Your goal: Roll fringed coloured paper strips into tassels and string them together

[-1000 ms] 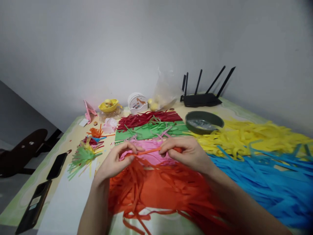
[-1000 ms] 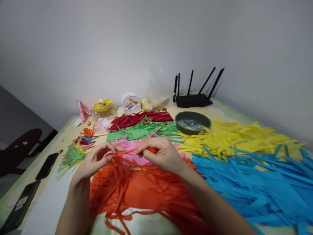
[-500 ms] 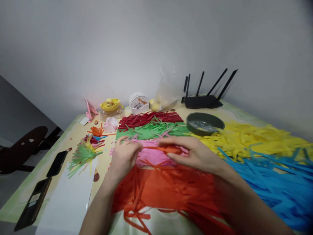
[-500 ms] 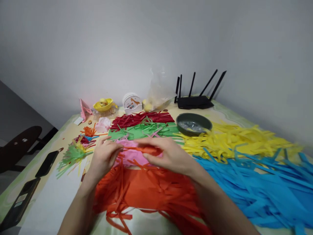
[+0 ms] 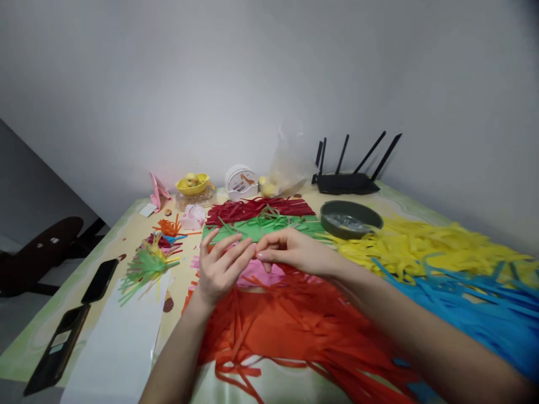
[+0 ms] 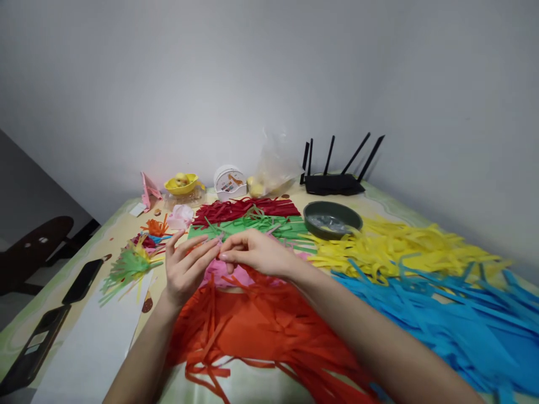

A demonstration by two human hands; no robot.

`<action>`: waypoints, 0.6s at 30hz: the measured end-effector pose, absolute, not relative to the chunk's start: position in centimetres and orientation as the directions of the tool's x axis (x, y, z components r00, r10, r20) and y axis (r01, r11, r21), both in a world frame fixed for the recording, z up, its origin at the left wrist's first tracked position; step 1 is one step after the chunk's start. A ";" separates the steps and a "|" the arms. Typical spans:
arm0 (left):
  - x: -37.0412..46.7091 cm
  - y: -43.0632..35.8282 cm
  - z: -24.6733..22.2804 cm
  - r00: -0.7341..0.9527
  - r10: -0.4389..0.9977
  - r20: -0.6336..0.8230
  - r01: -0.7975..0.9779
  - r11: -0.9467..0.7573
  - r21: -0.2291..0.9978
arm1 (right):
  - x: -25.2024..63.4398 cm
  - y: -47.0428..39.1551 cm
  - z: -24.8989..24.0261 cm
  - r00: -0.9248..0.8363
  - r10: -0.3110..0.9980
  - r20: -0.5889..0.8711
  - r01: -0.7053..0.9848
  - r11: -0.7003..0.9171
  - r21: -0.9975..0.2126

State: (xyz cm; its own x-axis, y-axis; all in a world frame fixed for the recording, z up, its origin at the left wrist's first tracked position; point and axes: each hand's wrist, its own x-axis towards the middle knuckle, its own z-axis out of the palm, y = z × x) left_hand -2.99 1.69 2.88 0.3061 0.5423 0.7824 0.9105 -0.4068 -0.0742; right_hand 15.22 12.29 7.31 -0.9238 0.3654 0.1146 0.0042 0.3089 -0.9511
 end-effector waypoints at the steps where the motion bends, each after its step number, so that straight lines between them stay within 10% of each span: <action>1: -2.8 1.7 2.9 0.295 0.522 0.800 0.913 -0.400 -0.076 | 15.1 12.0 6.9 -0.910 0.402 0.101 -0.012 0.219 -0.976; 7: -1.1 2.4 2.5 -0.128 0.518 0.846 0.843 -0.393 0.368 | 14.1 10.8 5.4 -0.810 0.534 0.241 -0.233 0.083 -0.969; 12: -0.6 2.7 2.4 -0.451 0.750 0.484 0.403 -0.312 0.860 | 12.2 10.8 5.0 -0.712 0.606 0.355 -0.277 0.222 -0.935; 18: -0.9 3.7 1.9 -0.586 0.728 0.357 0.257 -0.251 0.933 | 10.9 10.2 4.8 -0.580 0.630 0.517 -0.189 0.514 -0.837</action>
State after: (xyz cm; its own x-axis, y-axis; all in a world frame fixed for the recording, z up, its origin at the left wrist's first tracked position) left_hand -0.86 3.72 1.91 -0.5856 0.7278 0.3568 0.2573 -0.2505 0.9333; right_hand 10.88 10.15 4.75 -0.5797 0.6295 0.5173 -0.1885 0.5140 -0.8368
